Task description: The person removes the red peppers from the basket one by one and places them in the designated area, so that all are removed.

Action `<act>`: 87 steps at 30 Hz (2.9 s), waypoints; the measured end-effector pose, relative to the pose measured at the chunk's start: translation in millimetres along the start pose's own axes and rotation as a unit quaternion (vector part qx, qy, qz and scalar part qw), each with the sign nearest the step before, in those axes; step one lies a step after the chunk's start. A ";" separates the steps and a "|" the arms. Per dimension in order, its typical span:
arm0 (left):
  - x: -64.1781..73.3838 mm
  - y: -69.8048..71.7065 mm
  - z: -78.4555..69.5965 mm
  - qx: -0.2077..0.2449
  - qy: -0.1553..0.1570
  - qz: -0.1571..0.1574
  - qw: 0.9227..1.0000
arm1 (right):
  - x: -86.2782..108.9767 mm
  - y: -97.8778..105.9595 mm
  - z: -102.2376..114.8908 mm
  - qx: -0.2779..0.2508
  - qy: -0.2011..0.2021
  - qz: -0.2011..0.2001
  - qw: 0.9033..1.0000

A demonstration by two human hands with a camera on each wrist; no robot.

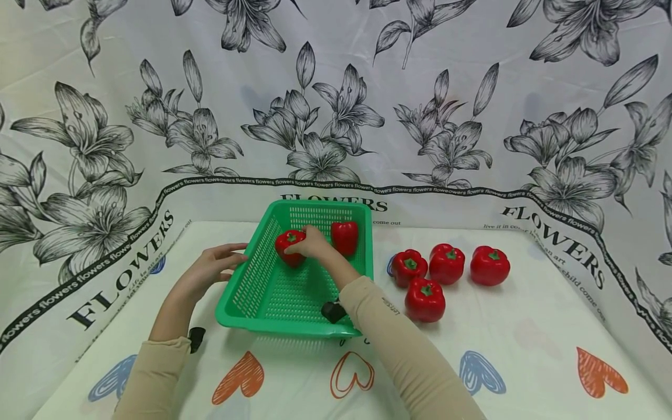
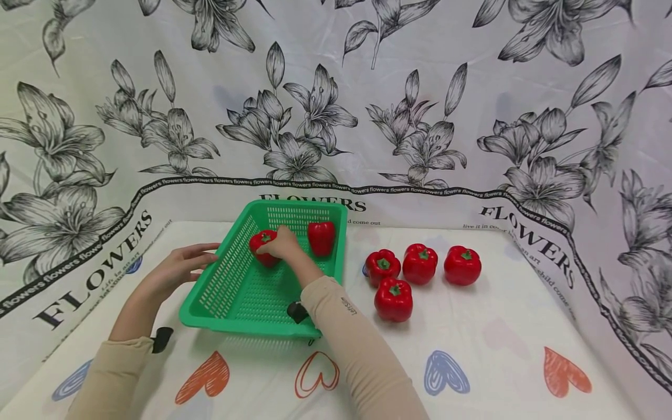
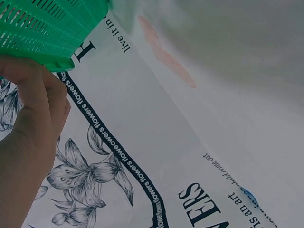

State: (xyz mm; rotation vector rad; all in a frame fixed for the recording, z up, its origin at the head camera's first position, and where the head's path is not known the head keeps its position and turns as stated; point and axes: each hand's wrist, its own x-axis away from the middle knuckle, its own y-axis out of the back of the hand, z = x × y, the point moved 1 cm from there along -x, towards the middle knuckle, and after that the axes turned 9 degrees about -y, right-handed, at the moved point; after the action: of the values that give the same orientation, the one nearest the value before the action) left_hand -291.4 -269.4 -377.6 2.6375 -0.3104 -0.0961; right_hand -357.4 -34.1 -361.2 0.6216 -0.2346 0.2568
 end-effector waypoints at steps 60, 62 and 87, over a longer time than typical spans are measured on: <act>-0.5 0.8 -0.6 0.003 -0.005 0.000 1.000 | 0.9 -0.6 -3.7 0.043 0.031 0.004 0.999; -0.3 0.1 -1.1 0.003 -0.005 0.001 1.000 | 1.0 -0.5 -3.8 0.031 0.033 0.003 0.999; -0.5 0.0 -2.0 0.001 0.004 -0.002 1.000 | 29.1 25.3 18.6 -0.056 0.062 -0.031 0.996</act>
State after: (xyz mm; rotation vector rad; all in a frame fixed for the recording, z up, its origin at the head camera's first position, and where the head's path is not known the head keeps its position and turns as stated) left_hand -291.6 -268.4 -375.9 2.6401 -0.3038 -0.0858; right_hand -340.3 -20.7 -324.4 0.4990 -0.1103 0.2206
